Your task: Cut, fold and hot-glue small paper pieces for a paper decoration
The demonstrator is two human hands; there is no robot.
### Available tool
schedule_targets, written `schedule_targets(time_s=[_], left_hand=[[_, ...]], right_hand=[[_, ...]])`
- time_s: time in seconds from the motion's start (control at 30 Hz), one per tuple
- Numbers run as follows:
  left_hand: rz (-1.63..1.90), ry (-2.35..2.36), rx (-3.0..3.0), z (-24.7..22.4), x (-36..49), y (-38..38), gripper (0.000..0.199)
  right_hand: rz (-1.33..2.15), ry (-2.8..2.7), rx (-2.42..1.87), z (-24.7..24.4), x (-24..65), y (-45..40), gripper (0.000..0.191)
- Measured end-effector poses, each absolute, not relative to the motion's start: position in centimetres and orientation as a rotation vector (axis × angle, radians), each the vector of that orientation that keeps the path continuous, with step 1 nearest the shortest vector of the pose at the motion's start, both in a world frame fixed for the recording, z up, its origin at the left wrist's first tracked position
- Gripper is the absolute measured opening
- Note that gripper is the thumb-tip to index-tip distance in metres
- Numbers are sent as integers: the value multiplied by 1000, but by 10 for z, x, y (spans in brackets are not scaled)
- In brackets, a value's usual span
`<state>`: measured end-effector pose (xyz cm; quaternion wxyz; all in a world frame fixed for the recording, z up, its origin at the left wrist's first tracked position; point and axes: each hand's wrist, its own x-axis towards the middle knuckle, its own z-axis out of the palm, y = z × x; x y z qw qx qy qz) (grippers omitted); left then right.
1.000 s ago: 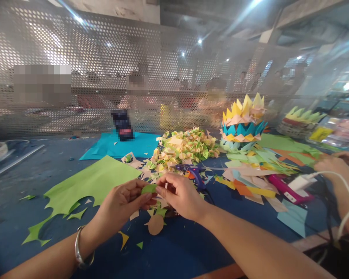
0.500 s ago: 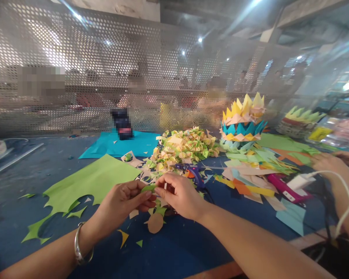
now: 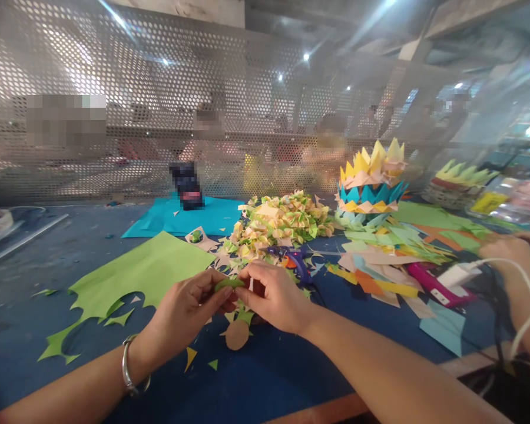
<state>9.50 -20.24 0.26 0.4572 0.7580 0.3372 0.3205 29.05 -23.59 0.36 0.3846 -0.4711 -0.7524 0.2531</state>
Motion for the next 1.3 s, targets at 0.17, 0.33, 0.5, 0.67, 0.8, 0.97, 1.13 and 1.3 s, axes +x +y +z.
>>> schedule_targets(time_s=[0.17,0.33,0.5,0.67,0.8,0.97,1.13,1.3], left_hand=[[798,883,2010,1,98,-206,13],[846,931,2118,-1,102,-208,9],[835,935,2170,-1,103,-208,14],[824,946,2231,2,101,-205,15],[810,969,2150,6,94,-201,8],[822,962,2020,7,89,-197,12],[878,807,2035,6,97,-204,27],[883,810,2056,3,103,-208,17]], right_hand=[[584,-1953,-1186,3,288,-238,12],[413,-2034,-1129,0,285,-238,13],[381,-2039,-1121,-3,282,-239,16],[367,-2039,-1122,-2,285,-239,15],[366,-2007,-1176,1,289,-238,16],[375,-1960,-1176,2,292,-235,22],[354,-2046,-1151,0,291,-236,19],[307,-2099,-1093,-2,289,-238,18]])
